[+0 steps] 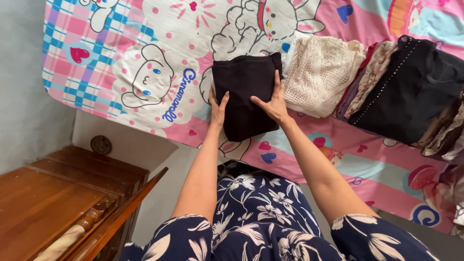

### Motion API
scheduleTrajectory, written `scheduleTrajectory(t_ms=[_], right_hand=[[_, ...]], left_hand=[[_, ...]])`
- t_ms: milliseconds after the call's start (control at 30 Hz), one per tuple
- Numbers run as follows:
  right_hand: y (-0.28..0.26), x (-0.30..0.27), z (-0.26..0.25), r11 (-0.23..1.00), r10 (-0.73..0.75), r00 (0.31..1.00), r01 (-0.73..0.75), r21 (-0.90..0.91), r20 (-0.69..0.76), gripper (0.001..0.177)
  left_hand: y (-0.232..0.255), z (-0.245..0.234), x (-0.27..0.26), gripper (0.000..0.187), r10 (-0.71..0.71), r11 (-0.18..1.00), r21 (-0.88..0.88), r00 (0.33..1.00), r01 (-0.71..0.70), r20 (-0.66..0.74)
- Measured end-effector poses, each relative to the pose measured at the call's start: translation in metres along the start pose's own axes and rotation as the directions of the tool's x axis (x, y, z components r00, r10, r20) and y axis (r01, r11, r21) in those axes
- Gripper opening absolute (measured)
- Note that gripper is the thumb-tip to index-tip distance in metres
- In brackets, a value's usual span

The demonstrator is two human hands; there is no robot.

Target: The person removes folded clothes from a wardrobe shelf and places them onto a bed, then smooths out the paper liner on the shelf by hand.

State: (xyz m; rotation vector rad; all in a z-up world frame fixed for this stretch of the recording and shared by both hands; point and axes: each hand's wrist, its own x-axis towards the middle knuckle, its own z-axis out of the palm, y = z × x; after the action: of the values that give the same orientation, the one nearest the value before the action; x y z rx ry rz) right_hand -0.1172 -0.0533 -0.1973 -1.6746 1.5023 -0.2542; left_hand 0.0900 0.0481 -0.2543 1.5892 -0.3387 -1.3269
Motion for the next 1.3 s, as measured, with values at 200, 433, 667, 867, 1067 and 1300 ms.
scheduleTrajectory(t_ms=[200, 433, 667, 867, 1067, 1300], right_hand=[[0.002, 0.010, -0.002, 0.974, -0.223, 0.975, 0.223, 0.039, 0.008, 0.133], [-0.016, 0.006, -0.016, 0.987, -0.093, 0.994, 0.084, 0.137, 0.057, 0.126], [-0.049, -0.007, -0.036, 0.964, -0.132, 0.991, 0.123, 0.237, 0.023, 0.121], [-0.082, -0.021, -0.068, 0.949, -0.142, 0.989, 0.149, 0.278, -0.045, 0.119], [-0.098, -0.035, -0.112, 0.923, -0.164, 0.973, 0.210, 0.323, -0.161, 0.120], [-0.098, -0.056, -0.173, 0.899, -0.172, 0.921, 0.292, 0.327, -0.350, 0.119]], left_hand=[[0.015, 0.009, 0.001, 0.105, 0.200, 0.980, 0.011, 0.979, -0.200, 0.042], [0.034, 0.015, -0.013, 0.094, 0.079, 0.986, -0.150, 0.996, -0.071, 0.045], [0.057, 0.017, -0.033, 0.091, 0.029, 0.980, -0.197, 0.999, -0.021, 0.034], [0.094, 0.026, -0.041, 0.085, 0.101, 0.979, -0.184, 0.992, -0.086, 0.071], [0.146, 0.058, -0.050, 0.072, 0.252, 0.957, -0.179, 0.960, -0.229, 0.120], [0.206, 0.116, -0.069, 0.068, 0.425, 0.905, -0.144, 0.868, -0.401, 0.255]])
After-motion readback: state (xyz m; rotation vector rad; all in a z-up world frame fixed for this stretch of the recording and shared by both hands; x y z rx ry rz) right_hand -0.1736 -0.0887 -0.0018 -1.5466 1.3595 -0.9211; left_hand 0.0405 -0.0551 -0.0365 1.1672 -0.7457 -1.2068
